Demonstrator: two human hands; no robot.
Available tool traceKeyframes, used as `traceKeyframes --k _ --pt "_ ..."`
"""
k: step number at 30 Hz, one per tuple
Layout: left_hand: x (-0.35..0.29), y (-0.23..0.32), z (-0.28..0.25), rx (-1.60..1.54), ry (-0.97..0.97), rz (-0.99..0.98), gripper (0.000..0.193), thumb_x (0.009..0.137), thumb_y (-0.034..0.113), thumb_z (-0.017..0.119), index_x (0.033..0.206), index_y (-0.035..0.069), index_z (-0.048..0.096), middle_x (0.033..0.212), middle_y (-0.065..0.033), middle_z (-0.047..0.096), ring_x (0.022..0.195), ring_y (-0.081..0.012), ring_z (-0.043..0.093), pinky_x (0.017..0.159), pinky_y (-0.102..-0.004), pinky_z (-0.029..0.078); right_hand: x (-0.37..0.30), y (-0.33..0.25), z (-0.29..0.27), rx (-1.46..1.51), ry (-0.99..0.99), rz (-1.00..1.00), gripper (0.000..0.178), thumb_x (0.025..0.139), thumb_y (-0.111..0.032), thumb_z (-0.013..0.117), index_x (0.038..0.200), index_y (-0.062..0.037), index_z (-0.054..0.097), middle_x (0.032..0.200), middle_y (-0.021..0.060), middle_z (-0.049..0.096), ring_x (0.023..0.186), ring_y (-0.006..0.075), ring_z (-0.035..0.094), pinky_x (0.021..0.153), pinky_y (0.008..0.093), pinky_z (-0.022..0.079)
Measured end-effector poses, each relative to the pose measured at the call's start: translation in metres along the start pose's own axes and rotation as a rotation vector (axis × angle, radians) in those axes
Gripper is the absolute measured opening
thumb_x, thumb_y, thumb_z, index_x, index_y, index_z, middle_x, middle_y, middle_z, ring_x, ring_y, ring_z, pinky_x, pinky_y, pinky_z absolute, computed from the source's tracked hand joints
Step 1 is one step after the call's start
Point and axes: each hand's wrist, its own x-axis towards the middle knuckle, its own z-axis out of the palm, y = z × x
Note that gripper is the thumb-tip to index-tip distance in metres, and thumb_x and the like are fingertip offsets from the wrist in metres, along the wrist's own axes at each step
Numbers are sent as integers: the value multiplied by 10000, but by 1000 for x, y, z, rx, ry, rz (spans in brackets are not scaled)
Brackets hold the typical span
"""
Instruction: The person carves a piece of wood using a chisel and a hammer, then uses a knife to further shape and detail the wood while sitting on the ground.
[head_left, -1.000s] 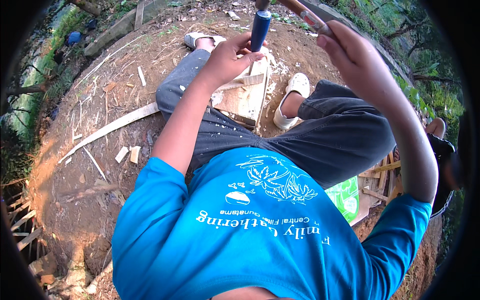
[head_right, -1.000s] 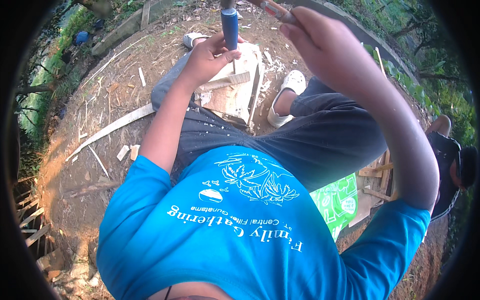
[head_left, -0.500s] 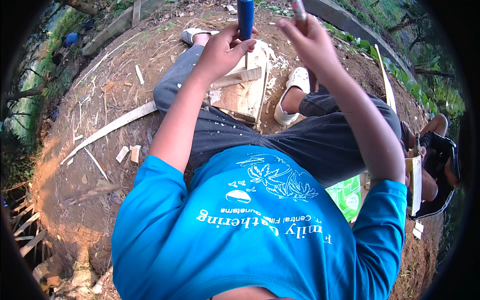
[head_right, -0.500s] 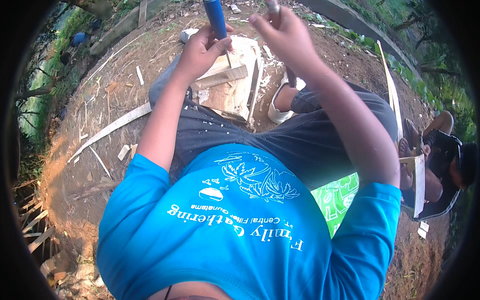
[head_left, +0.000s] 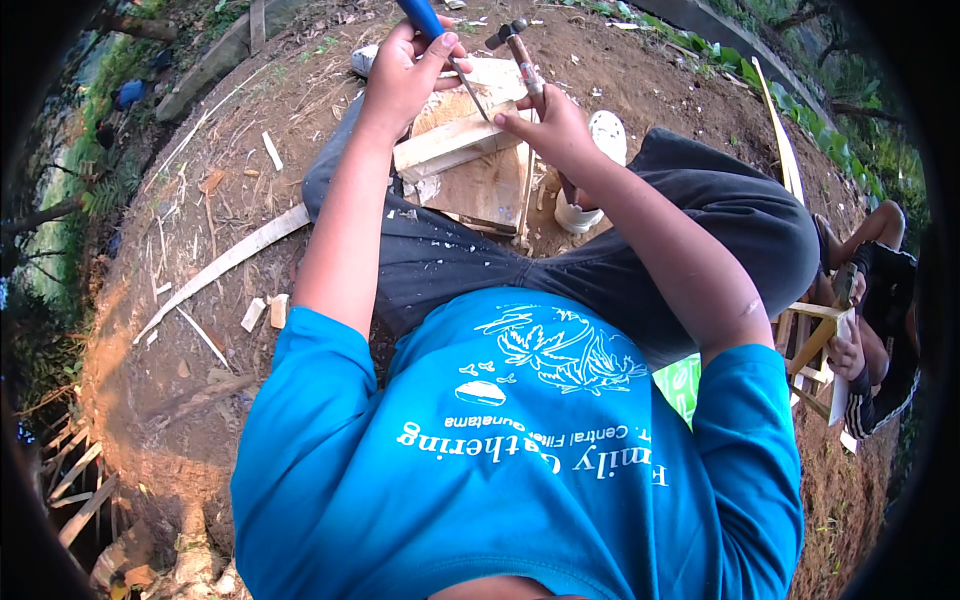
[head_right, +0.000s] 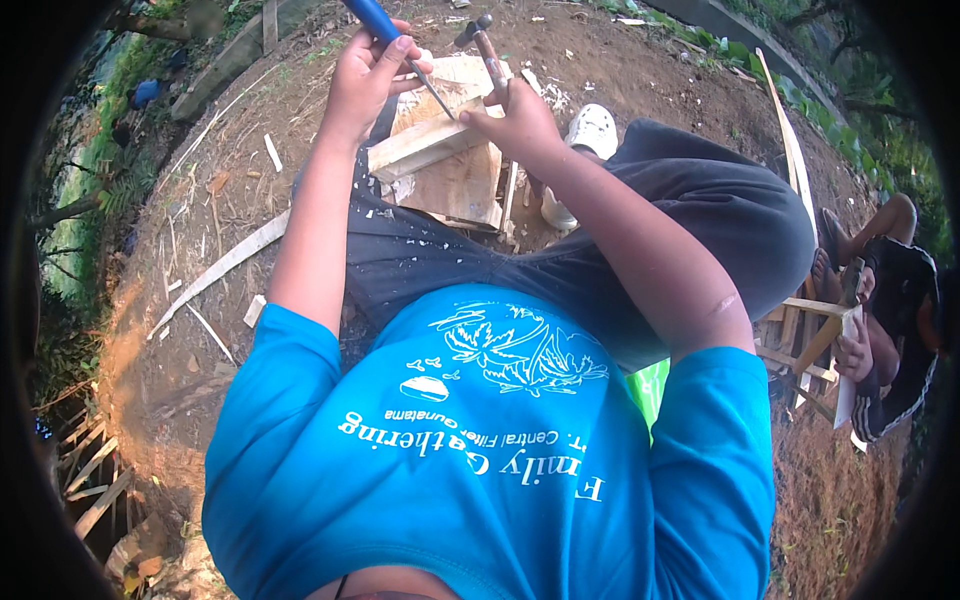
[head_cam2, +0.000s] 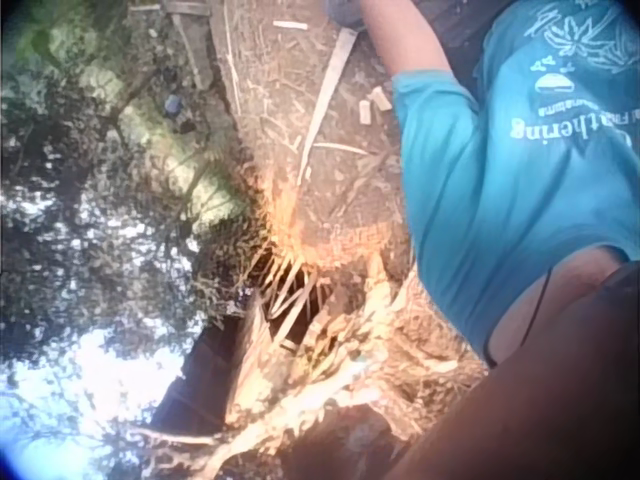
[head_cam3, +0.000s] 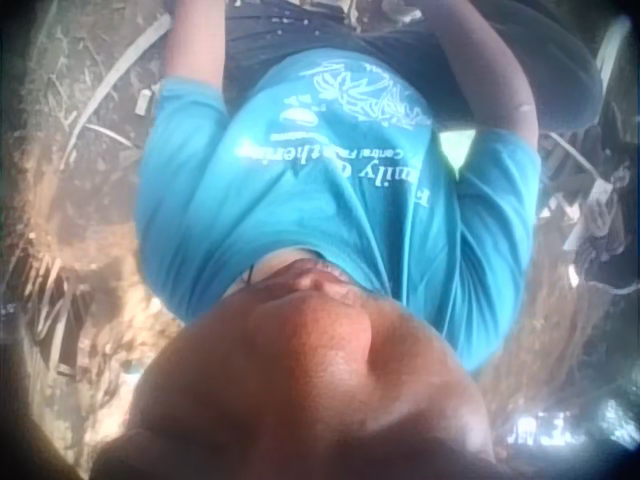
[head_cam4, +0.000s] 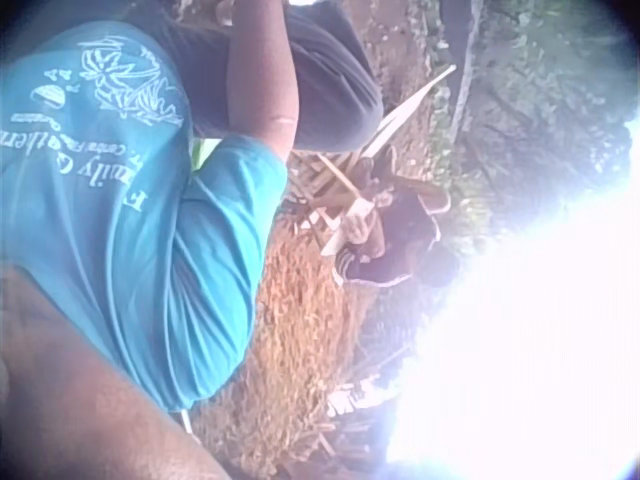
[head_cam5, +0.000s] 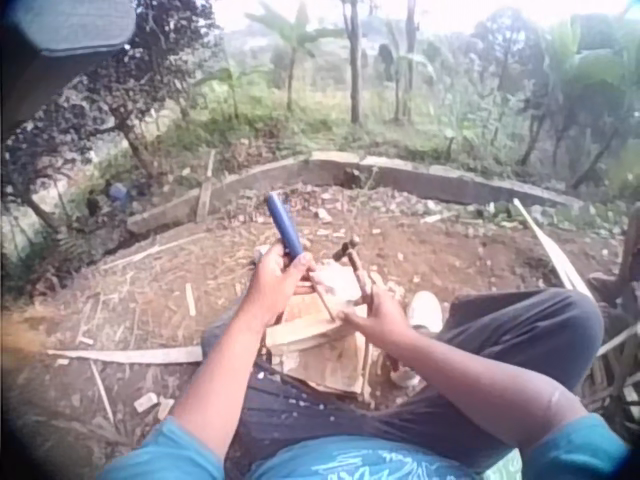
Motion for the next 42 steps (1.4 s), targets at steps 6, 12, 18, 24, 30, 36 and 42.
traceKeyframes --k 6,12,18,24,30,36,42 --pt "-8 15 11 -30 96 5 273 1011 102 661 1247 -6 577 1004 -85 693 877 -167 699 796 -308 606 3 12 2 42 8 21 699 790 -482 855 1186 45 624 1120 200 683 1078 304 683 916 414 532" --pt "-19 18 22 122 -68 113 282 1045 184 632 1268 33 549 1024 -69 689 998 -166 718 880 -338 635 2 5 1 4 -7 30 668 805 -495 829 1171 28 635 1118 194 680 1075 305 684 919 418 530" --pt "-21 20 26 147 -95 128 270 1044 177 632 1260 35 554 1020 -60 685 999 -152 709 891 -329 629 3 9 2 2 1 47 629 816 -496 810 1156 6 642 1114 193 682 1064 303 688 905 410 536" --pt "-22 13 25 206 -77 160 268 1040 187 641 1254 48 560 1026 -54 688 1005 -150 713 899 -322 626 2 -7 -11 28 67 79 509 919 -487 713 1080 -7 652 917 147 698 896 252 709 807 392 551" --pt "-29 14 29 222 -67 134 298 1021 203 675 1262 58 576 1063 -51 692 1016 -154 714 940 -318 607 -10 -118 -104 463 212 -266 265 1118 -304 462 1039 -83 585 758 -43 525 604 46 452 525 218 367" --pt "-27 22 33 279 -91 170 247 1036 115 630 1266 43 580 1086 -44 674 1017 -138 700 960 -308 588 -82 -201 -168 -303 159 -696 273 1117 -282 471 1063 -41 587 693 -29 473 533 63 426 493 238 363" --pt "-29 21 31 269 -77 181 254 1034 119 638 1267 39 574 1114 -40 666 1018 -134 701 934 -295 589 -108 -242 -174 -573 -20 -494 235 1077 -222 539 1044 3 597 720 68 541 608 179 526 590 357 455"
